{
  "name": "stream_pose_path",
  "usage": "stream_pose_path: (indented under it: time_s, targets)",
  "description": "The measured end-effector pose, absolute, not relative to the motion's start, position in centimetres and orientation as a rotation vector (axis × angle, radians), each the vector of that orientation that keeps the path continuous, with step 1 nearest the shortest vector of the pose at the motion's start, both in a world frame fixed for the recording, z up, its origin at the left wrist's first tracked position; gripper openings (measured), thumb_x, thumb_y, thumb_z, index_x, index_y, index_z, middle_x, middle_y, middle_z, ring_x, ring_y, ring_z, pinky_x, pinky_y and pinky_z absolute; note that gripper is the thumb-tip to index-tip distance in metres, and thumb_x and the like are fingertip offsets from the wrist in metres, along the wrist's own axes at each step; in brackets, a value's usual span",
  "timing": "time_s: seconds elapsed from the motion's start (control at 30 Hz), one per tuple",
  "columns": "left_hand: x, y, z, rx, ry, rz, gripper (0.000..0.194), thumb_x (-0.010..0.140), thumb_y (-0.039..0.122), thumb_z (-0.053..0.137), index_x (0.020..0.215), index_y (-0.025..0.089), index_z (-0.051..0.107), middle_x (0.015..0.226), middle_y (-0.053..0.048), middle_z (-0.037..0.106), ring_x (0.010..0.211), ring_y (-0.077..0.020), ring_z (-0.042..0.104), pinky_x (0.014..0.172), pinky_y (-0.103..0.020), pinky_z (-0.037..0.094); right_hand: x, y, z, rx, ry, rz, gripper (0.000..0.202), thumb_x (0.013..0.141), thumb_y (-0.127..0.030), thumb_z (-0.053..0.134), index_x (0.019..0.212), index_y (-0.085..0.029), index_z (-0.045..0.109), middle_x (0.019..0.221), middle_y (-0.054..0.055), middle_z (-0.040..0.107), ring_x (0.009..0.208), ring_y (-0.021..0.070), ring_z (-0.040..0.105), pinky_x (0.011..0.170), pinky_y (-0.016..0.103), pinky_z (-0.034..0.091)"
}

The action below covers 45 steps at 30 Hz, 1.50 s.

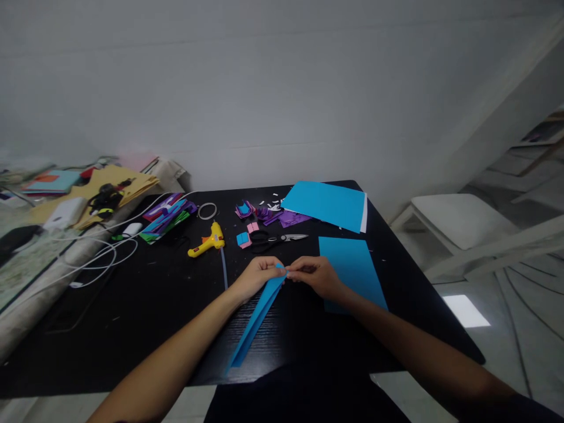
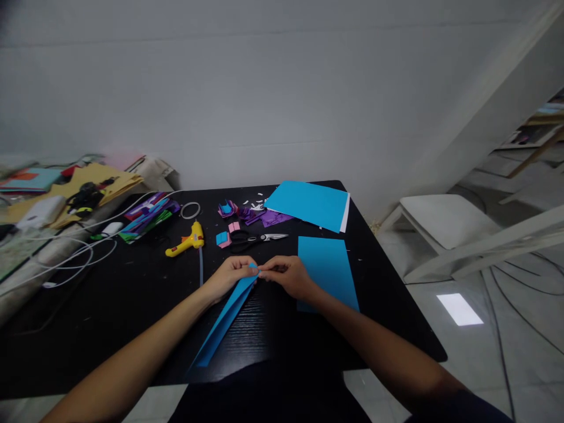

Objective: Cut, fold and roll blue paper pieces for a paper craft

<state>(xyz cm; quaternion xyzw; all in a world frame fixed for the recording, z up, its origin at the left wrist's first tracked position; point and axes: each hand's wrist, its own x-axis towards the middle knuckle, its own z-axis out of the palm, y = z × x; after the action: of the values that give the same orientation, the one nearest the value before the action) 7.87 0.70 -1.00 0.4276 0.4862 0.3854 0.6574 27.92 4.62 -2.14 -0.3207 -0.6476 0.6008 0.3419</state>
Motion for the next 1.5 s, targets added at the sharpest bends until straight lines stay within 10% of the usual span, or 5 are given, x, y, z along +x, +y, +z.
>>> stream_pose_path:
  time_s: [1.5]
  targets:
    - [8.11, 0.60, -0.58, 0.990, 1.106, 0.868, 0.028, 0.070, 0.038, 0.081, 0.074, 0.013, 0.070, 0.059, 0.000, 0.068, 0.050, -0.0108, 0.056, 0.050, -0.020, 0.039, 28.03, 4.58, -2.14, -0.842, -1.718, 1.545, 0.026, 0.075, -0.043, 0.083, 0.085, -0.019, 0.079, 0.083, 0.006, 0.077, 0.073, 0.0191, 0.070, 0.072, 0.033, 0.055]
